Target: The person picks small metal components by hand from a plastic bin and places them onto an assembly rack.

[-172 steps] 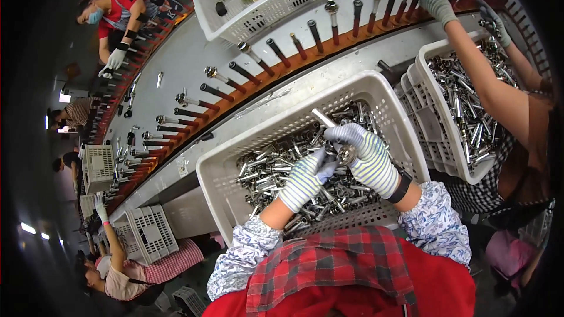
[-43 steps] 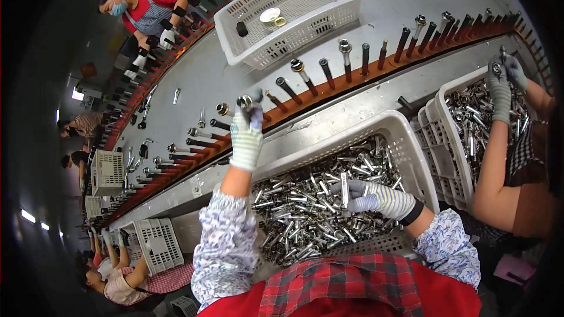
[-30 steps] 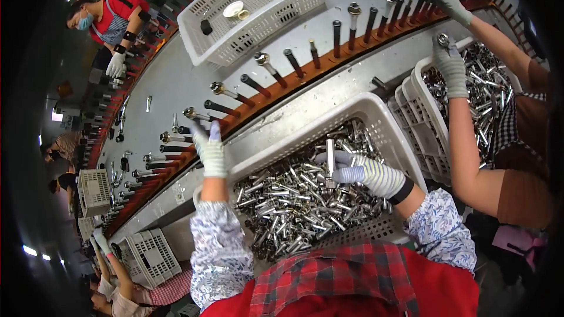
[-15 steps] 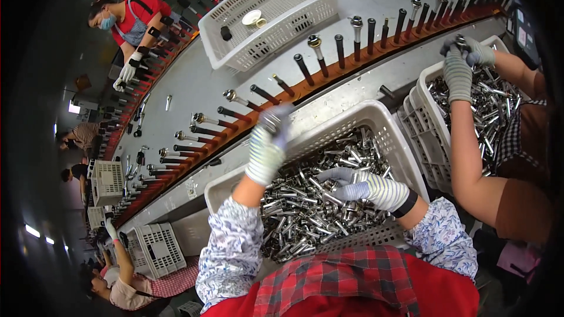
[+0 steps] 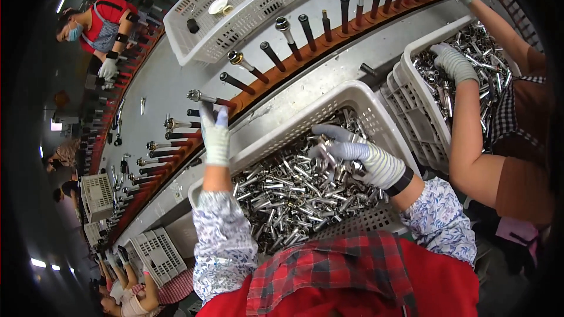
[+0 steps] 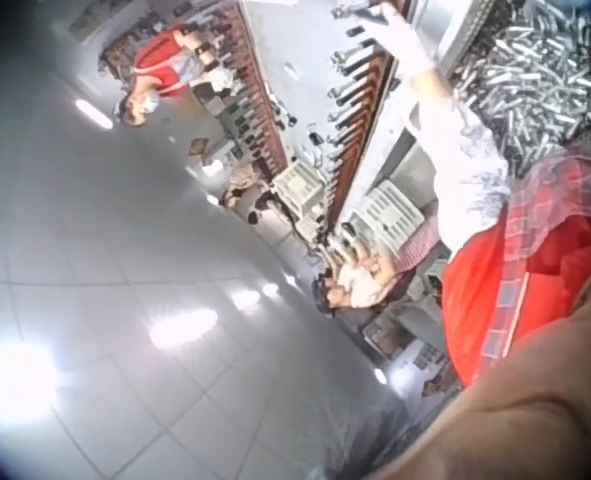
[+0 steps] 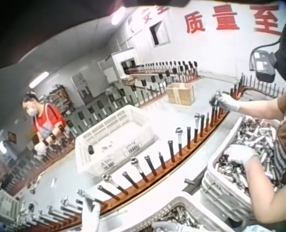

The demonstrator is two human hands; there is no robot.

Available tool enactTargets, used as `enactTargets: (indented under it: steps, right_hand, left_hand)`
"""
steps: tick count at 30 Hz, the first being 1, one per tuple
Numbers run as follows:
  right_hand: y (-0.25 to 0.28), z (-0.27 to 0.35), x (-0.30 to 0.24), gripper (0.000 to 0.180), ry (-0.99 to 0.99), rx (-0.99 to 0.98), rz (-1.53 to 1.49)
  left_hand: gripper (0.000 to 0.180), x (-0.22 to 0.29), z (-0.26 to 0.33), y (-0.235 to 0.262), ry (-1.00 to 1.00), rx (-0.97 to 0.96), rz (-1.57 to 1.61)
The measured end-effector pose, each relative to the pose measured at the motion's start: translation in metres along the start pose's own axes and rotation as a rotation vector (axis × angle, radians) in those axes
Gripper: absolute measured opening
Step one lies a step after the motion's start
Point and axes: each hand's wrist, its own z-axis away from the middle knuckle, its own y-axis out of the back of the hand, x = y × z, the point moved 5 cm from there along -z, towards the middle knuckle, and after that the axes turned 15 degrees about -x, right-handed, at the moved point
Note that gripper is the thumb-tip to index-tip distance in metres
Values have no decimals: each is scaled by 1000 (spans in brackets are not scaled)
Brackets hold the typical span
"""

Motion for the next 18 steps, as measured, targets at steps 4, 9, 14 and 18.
enactTargets:
  steps: [4, 9, 14, 18]
  right_hand:
    - [11, -1, 6, 74, 108, 55, -197]
    - [2, 0, 18, 74, 166, 105, -201]
    - [-25, 3, 20, 76, 146, 47, 191]
    - [-13, 13, 26, 67, 121, 126, 167]
  left_hand:
    - [53, 78, 84, -35, -369, -169, -209]
    - [54, 129, 140, -85, -452, -413, -195]
    - [57, 103, 142, -100, -257, -519, 73]
    - [34, 133, 146, -103, -371, -459, 6]
